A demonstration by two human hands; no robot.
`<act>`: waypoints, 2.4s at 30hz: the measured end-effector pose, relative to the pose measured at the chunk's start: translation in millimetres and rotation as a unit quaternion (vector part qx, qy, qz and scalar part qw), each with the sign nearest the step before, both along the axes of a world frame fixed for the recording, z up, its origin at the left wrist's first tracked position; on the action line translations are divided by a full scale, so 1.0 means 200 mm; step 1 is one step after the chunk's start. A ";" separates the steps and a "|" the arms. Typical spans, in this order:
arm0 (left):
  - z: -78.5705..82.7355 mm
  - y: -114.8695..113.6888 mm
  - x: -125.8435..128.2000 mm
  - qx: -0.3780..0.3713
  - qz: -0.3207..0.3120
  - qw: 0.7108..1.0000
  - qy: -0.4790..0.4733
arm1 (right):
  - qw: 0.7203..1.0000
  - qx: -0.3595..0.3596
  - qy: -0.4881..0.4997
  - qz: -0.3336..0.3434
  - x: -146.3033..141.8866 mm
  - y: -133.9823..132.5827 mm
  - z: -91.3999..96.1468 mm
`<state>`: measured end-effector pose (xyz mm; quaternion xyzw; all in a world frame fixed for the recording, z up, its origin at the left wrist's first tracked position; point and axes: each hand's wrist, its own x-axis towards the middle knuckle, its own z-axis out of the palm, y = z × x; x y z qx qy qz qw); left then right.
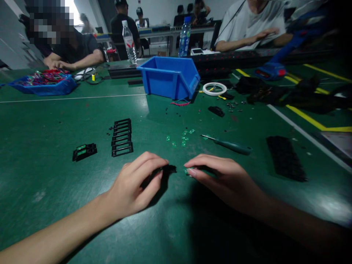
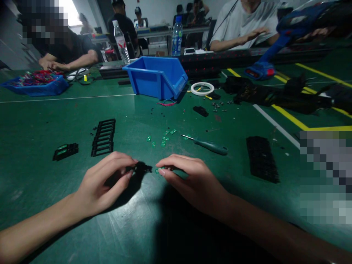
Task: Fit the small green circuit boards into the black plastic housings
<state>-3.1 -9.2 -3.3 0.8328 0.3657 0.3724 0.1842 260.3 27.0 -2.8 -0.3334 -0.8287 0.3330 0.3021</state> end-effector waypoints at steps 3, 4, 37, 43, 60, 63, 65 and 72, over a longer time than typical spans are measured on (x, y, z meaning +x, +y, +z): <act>0.00 -0.01 -0.01 0.021 -0.029 0.999 0.006 | 1.000 0.003 -0.001 -0.007 0.00 0.00 0.01; -0.01 -0.01 -0.01 0.026 -0.041 0.999 0.015 | 1.000 0.002 0.001 -0.007 0.00 0.00 0.01; -0.01 -0.01 0.01 0.016 -0.093 0.969 0.229 | 0.998 -0.026 0.027 0.053 -0.01 0.00 0.00; 0.00 -0.01 0.00 0.017 -0.099 0.972 0.212 | 0.994 -0.057 0.047 0.086 -0.01 0.00 0.02; 0.02 0.00 0.00 0.024 -0.146 0.972 0.182 | 0.997 -0.040 0.032 0.066 0.00 -0.01 0.01; 0.02 0.01 0.01 0.029 -0.163 0.970 0.176 | 0.996 -0.041 0.034 0.073 0.00 -0.01 0.01; 0.02 0.01 0.01 0.024 -0.171 0.969 0.174 | 0.996 -0.039 0.034 0.075 0.00 -0.01 0.02; 0.03 0.00 0.00 0.021 -0.174 0.970 0.171 | 0.996 -0.040 0.033 0.078 0.00 -0.01 0.01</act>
